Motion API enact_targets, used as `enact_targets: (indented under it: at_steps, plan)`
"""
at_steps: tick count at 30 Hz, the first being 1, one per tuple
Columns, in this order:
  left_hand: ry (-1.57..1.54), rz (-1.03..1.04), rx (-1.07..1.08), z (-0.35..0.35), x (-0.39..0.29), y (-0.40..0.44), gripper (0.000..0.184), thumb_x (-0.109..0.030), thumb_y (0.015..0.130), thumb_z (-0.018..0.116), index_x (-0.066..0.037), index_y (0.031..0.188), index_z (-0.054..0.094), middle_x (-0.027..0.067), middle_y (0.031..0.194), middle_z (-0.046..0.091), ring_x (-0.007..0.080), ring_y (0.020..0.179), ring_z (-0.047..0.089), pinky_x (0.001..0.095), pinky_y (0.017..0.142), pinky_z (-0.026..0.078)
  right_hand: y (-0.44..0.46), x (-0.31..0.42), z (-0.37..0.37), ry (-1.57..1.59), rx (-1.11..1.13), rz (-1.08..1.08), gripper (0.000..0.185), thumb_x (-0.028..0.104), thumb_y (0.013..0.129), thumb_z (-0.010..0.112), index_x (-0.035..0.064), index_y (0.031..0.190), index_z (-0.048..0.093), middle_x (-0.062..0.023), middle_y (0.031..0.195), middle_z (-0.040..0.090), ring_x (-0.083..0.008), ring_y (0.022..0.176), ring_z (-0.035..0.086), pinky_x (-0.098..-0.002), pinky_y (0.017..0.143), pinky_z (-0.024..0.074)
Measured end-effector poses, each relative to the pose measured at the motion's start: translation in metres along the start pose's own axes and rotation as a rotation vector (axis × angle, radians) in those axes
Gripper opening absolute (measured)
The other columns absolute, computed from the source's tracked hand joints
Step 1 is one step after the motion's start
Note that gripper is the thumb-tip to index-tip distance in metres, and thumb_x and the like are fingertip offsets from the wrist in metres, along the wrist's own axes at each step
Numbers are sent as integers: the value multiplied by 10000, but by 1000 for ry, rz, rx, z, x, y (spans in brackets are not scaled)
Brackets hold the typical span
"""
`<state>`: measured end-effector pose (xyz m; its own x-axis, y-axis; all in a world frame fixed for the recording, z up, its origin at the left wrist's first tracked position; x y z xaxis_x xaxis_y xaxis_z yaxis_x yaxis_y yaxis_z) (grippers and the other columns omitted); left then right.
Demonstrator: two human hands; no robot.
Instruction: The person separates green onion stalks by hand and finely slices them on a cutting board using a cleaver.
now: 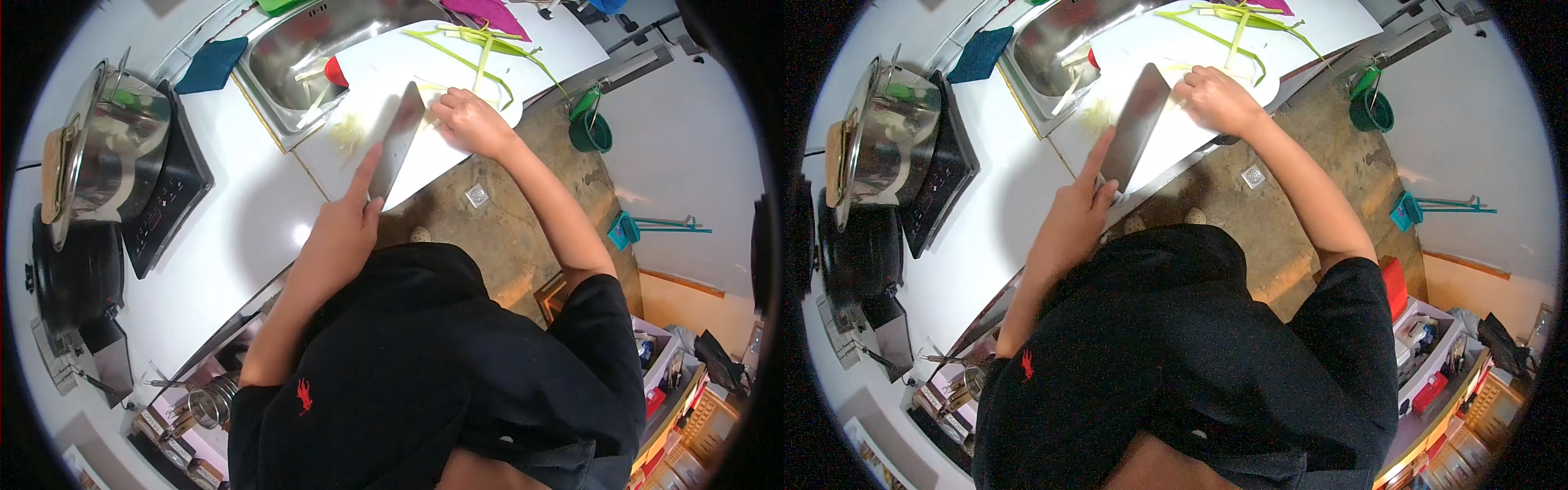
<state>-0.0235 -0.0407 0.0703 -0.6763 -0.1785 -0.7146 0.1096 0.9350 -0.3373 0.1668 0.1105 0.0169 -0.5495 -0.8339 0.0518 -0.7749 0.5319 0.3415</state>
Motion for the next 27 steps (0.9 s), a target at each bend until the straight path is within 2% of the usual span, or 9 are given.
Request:
enact_targets:
  at_steps: [5, 8, 10, 12, 13, 16, 19, 22, 27]
  plan:
    - [21, 41, 7, 11, 4, 4, 703, -169, 1035, 527, -301, 1623, 164, 263, 747, 613, 494, 778, 645, 553, 771, 458, -6, -5, -7, 21, -38, -4, 180, 23, 733, 677, 12, 911, 654, -124, 858, 634, -303, 908, 619, -410, 830, 538]
    - [19, 45, 6, 12, 5, 4, 703, -177, 1035, 526, -303, 1623, 161, 263, 741, 611, 501, 785, 643, 557, 771, 455, -13, -20, -11, -40, 76, 66, 218, 58, 765, 670, 44, 982, 676, -121, 933, 692, -289, 979, 641, -397, 917, 530]
    - [32, 35, 7, 11, 6, 3, 699, -182, 1035, 527, -303, 1622, 169, 256, 740, 617, 496, 789, 649, 555, 770, 457, -13, -29, -21, -76, 12, 87, 194, 32, 753, 672, 44, 946, 664, -112, 896, 672, -288, 934, 633, -397, 886, 532]
    - [-11, 24, -8, 5, 9, 3, 693, -178, 1034, 525, -304, 1623, 183, 235, 725, 615, 447, 743, 654, 527, 752, 469, -13, -38, -33, -88, -4, 146, 169, 25, 753, 669, 40, 921, 653, -109, 872, 656, -288, 910, 626, -399, 866, 530]
    - [-31, 20, -13, 1, 10, 3, 690, -176, 1033, 524, -304, 1624, 190, 225, 717, 614, 422, 721, 657, 513, 744, 475, -9, -34, -39, -73, -107, 117, 148, 23, 742, 668, 36, 886, 639, -105, 836, 632, -288, 879, 618, -405, 838, 525]
    - [-49, -134, 7, -15, 15, 5, 666, -176, 1027, 503, -283, 1615, 211, 299, 860, 659, 485, 835, 665, 532, 808, 475, 12, -4, -36, 60, -241, 48, 153, 18, 709, 695, 34, 833, 606, -112, 816, 605, -294, 850, 601, -403, 792, 529]
    - [-37, -109, -63, -22, 29, 8, 663, -172, 1024, 505, -285, 1614, 223, 294, 866, 660, 473, 827, 671, 535, 802, 473, 37, 44, -13, 139, -239, -26, 145, 25, 709, 697, 36, 826, 612, -98, 828, 602, -285, 865, 599, -400, 800, 533]
    - [-8, -168, -48, -28, 30, 2, 685, -161, 1023, 531, -315, 1620, 233, 227, 792, 649, 319, 679, 641, 440, 757, 503, 40, 67, 11, 198, -200, -14, 159, 25, 705, 703, 33, 851, 641, -92, 819, 588, -281, 873, 596, -396, 804, 532]
    - [56, -72, -74, -22, 34, -7, 684, -143, 1022, 538, -310, 1615, 240, 285, 865, 659, 441, 829, 685, 481, 805, 497, 25, 72, 22, 268, -128, 9, 185, 10, 710, 718, 23, 890, 680, -90, 860, 621, -277, 902, 605, -396, 822, 531]
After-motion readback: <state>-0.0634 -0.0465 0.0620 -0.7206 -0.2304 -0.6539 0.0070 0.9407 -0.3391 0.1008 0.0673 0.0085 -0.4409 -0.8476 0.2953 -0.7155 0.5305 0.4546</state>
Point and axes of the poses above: each hand's wrist, its own y-axis towards the middle knuckle, its own z-axis out of the palm, x = y × z, the point moved 6 cm from there along y, towards the middle knuckle
